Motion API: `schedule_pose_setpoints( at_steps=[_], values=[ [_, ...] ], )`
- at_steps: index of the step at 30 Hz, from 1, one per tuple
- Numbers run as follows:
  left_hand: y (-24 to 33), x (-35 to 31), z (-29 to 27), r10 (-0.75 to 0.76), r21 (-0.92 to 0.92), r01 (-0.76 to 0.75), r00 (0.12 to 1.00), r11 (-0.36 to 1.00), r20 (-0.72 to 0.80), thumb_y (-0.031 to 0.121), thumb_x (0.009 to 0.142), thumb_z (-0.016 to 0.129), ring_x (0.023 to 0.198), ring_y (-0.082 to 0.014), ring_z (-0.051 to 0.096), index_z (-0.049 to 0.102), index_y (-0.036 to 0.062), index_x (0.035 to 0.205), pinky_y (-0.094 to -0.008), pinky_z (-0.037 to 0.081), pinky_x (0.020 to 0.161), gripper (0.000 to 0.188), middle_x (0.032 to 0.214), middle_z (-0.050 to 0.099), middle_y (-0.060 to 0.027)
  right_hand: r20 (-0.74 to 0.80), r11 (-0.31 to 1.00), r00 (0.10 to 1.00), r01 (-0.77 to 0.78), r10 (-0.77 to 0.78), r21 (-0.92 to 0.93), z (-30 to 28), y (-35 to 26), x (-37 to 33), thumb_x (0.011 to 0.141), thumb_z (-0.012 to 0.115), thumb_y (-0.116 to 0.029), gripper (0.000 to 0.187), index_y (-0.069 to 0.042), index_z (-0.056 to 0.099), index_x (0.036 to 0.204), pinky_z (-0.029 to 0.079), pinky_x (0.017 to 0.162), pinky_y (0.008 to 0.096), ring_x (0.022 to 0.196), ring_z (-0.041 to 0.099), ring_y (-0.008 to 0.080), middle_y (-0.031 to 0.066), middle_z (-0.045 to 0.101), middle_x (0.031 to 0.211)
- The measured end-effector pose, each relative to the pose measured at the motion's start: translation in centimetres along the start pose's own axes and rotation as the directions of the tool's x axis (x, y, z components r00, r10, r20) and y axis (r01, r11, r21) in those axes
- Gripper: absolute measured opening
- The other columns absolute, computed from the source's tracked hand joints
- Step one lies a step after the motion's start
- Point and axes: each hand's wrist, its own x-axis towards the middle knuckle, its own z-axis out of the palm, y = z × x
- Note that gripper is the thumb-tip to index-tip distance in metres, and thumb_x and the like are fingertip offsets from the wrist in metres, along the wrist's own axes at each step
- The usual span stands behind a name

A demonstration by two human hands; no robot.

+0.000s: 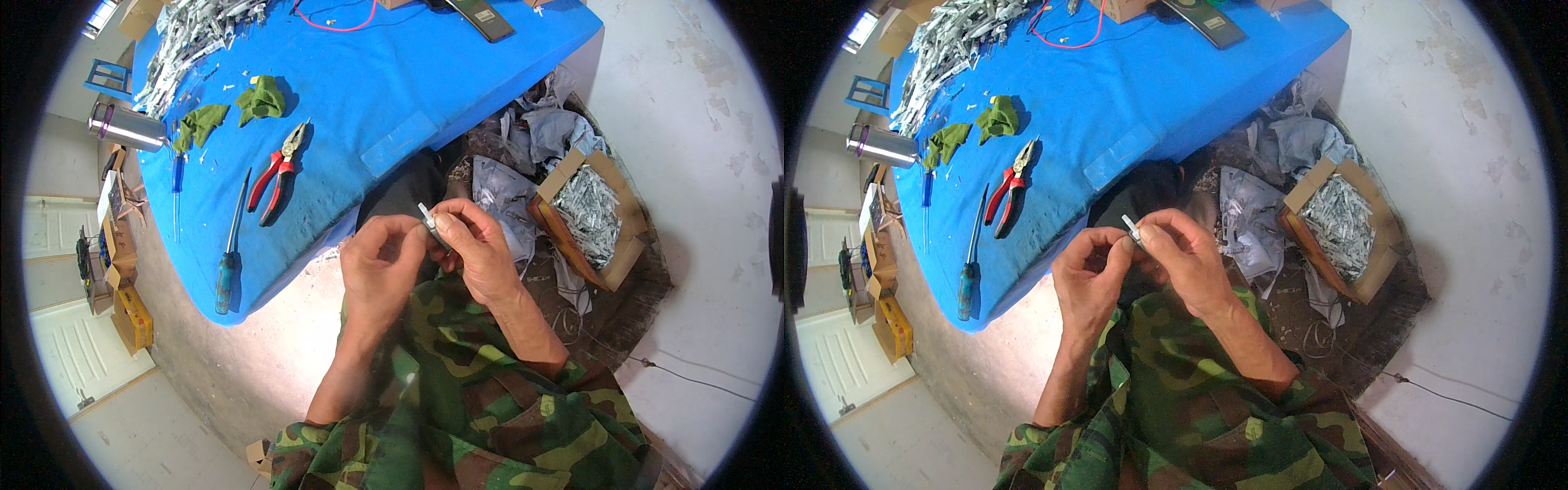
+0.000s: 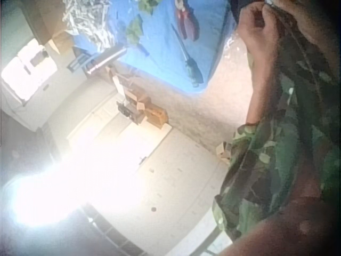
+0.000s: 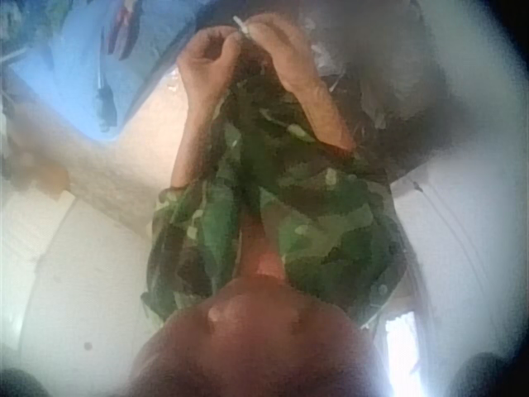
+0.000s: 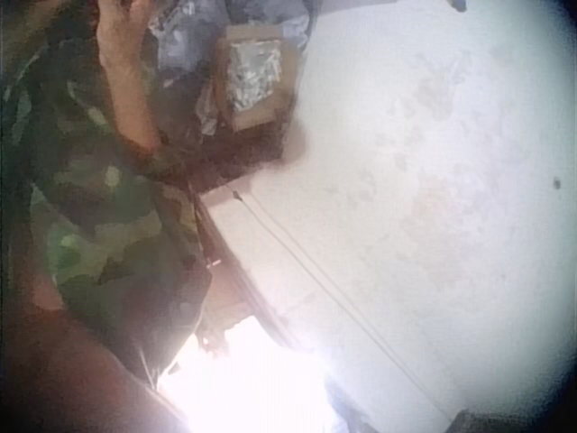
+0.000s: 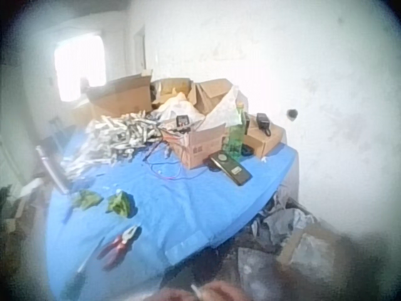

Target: The person uses pliers to pull a metal pin from a small cylindrical component, removes internal parts by hand, and затем uses a screwdriver to push and separate the inner casing.

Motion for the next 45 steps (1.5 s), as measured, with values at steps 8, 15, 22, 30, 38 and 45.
schedule_pose_setpoints(
  at_steps=[8,15,22,30,38,45],
  values=[
    [-0.1,0.1,0.1,0.145,0.155,-0.140,0.989,0.978,-0.018,0.002,0.087,0.073,0.071,-0.0182,0.071,0.070,-0.0002,0.089,-0.0299,0.054,0.063,0.004,0.083,0.071,-0.0105,0.009,0.999,1.000,-0.024,0.024,0.045,0.1,0.4,0.1,0.102,0.064,-0.026,0.019,-0.008,0.065,0.108,0.046,0.058,0.0209,0.073,0.061,0.0057,-0.0024,0.068,0.090],
    [0.0,0.3,-0.3,0.184,0.228,-0.187,0.982,0.956,0.033,0.001,0.085,0.073,0.068,-0.0193,0.070,0.068,-0.0006,0.086,-0.0311,0.054,0.062,0.006,0.081,0.070,-0.0116,0.048,0.999,0.998,0.028,-0.027,-0.028,-0.2,0.4,0.1,0.102,0.065,-0.025,0.019,-0.007,0.066,0.107,0.045,0.057,0.0216,0.072,0.060,0.0057,-0.0021,0.067,0.088],
    [-0.2,0.3,-0.4,0.204,0.218,-0.208,0.978,0.953,0.041,0.001,0.086,0.072,0.066,-0.0206,0.069,0.065,-0.0004,0.087,-0.0320,0.053,0.060,0.007,0.078,0.068,-0.0123,0.042,1.000,0.999,0.010,-0.010,0.001,-0.1,0.7,0.1,0.102,0.064,-0.023,0.018,-0.006,0.066,0.108,0.044,0.057,0.0213,0.071,0.059,0.0055,-0.0022,0.066,0.087],
    [-1.0,0.3,-0.5,0.212,0.269,-0.225,0.974,0.937,0.074,0.001,0.089,0.070,0.068,-0.0079,0.064,0.065,-0.0013,0.090,-0.0236,0.051,0.061,0.006,0.078,0.067,-0.0028,0.026,0.999,0.999,-0.023,0.023,0.024,0.0,0.7,0.0,0.103,0.064,-0.024,0.018,-0.007,0.066,0.107,0.044,0.057,0.0205,0.072,0.059,0.0053,-0.0025,0.066,0.087],
    [0.0,0.0,-1.2,0.104,0.163,-0.113,0.992,0.980,0.064,0.003,0.090,0.068,0.069,-0.0067,0.062,0.065,-0.0010,0.090,-0.0230,0.050,0.062,0.005,0.079,0.067,-0.0012,0.018,0.960,0.988,-0.155,0.155,0.232,0.2,1.5,0.5,0.105,0.060,-0.031,0.020,-0.012,0.064,0.105,0.046,0.058,0.0231,0.072,0.062,0.0088,-0.0011,0.068,0.088],
    [-0.6,0.1,-8.6,0.269,0.377,-0.201,0.953,0.904,-0.137,0.007,0.094,0.072,0.070,-0.0055,0.059,0.067,-0.0020,0.096,-0.0213,0.047,0.063,0.010,0.078,0.065,-0.0006,0.037,0.940,0.989,-0.145,0.141,0.310,-0.8,2.4,1.2,0.108,0.055,-0.027,0.022,-0.009,0.065,0.114,0.046,0.057,0.0231,0.076,0.061,0.0109,0.0054,0.068,0.094]
  ],
)
